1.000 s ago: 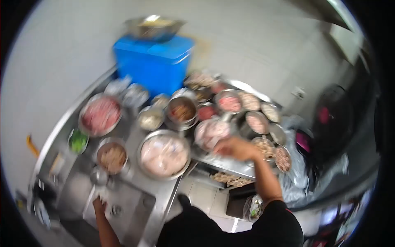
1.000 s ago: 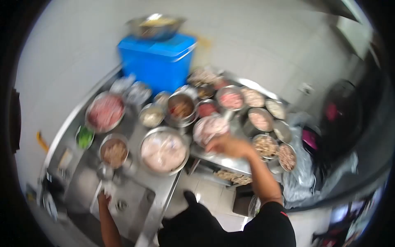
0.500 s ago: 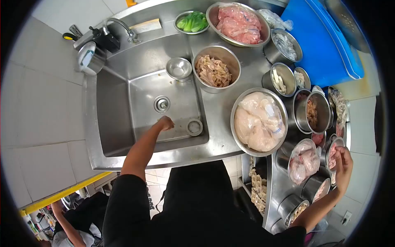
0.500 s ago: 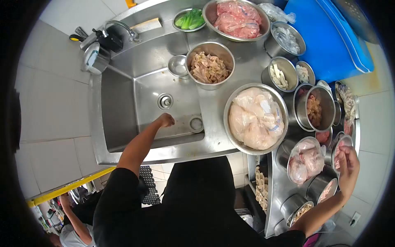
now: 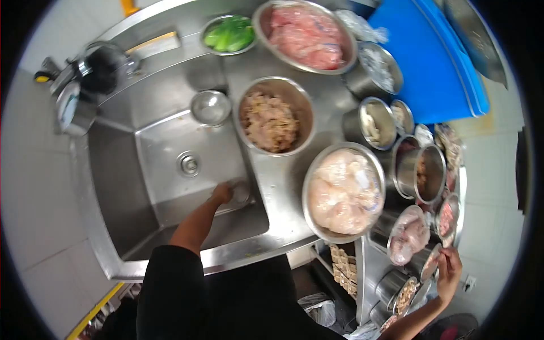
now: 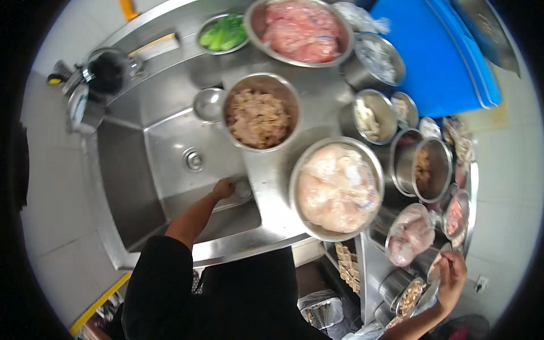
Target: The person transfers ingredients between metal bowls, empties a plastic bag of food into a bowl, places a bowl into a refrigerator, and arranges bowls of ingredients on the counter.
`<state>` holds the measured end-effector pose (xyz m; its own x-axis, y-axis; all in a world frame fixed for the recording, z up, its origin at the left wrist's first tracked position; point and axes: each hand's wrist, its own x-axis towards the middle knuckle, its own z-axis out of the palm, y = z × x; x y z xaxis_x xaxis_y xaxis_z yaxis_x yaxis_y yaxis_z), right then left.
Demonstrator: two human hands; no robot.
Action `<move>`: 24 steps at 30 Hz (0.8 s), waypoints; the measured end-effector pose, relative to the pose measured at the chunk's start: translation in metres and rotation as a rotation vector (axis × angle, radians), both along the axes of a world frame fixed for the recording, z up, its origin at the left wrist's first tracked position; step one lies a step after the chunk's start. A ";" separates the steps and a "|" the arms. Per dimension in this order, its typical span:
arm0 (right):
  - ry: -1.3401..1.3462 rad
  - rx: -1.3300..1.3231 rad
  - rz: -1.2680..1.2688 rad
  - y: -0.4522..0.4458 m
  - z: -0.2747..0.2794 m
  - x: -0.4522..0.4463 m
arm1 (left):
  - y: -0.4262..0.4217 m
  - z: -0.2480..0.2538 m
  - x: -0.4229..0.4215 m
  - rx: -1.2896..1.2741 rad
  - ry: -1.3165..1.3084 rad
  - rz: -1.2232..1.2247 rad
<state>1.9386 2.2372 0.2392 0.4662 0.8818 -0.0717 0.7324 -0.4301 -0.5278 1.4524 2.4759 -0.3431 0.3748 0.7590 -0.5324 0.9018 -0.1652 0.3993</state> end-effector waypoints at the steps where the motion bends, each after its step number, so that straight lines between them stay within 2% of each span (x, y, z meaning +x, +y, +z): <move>1: 0.047 0.024 -0.023 -0.003 -0.003 -0.002 | 0.007 0.004 -0.018 -0.007 -0.096 0.127; 2: 0.091 0.052 -0.056 -0.003 -0.007 -0.006 | 0.012 0.005 -0.038 -0.002 -0.197 0.245; 4: 0.136 0.074 -0.058 0.000 -0.017 -0.007 | 0.027 0.013 -0.086 -0.011 -0.144 0.482; 5: 0.153 0.080 -0.081 -0.001 -0.018 -0.010 | 0.030 -0.009 -0.117 -0.059 -0.182 0.689; 6: 0.114 0.113 -0.045 0.008 -0.019 -0.020 | 0.035 -0.016 -0.144 -0.049 -0.195 0.660; 7: 0.140 0.096 -0.064 0.014 -0.020 -0.025 | 0.042 0.024 -0.141 -0.165 -0.390 0.877; 8: 0.148 0.086 -0.092 0.013 -0.017 -0.027 | 0.050 -0.008 -0.162 -0.302 -0.560 0.999; 10: 0.070 0.082 -0.066 0.010 -0.018 -0.022 | 0.077 0.045 -0.144 -0.442 -0.211 1.249; 11: 0.044 0.111 -0.054 0.006 -0.019 -0.018 | 0.082 0.053 -0.149 -0.341 -0.309 1.294; 12: 0.030 0.143 -0.028 0.004 -0.018 -0.015 | 0.092 0.055 -0.160 -0.243 -0.402 1.313; 14: 0.166 0.217 -0.107 0.002 -0.021 -0.009 | 0.136 0.079 -0.173 -0.101 -0.656 1.325; 16: 0.116 0.144 -0.024 0.054 0.011 -0.070 | 0.189 0.122 -0.177 -0.044 -0.930 1.291; 17: 0.041 0.045 0.007 0.066 0.024 -0.093 | 0.214 0.146 -0.177 -0.055 -1.057 1.239; 18: 0.203 0.126 0.103 0.070 0.014 -0.090 | 0.239 0.165 -0.177 -0.093 -1.152 1.188; 19: 0.084 0.158 0.229 0.075 0.008 -0.091 | 0.266 0.185 -0.178 -0.227 -1.200 1.079; 20: -0.031 0.173 0.360 0.098 0.014 -0.113 | 0.294 0.189 -0.174 -0.219 -1.409 0.989; 21: -0.013 0.151 0.486 0.120 0.020 -0.135 | 0.293 0.250 -0.150 -0.255 -1.476 1.100; 22: 0.001 0.152 0.612 0.145 0.022 -0.157 | 0.311 0.279 -0.145 -0.349 -1.577 1.081; 24: 0.046 0.075 0.753 0.181 0.019 -0.193 | 0.317 0.301 -0.139 -0.445 -1.688 1.056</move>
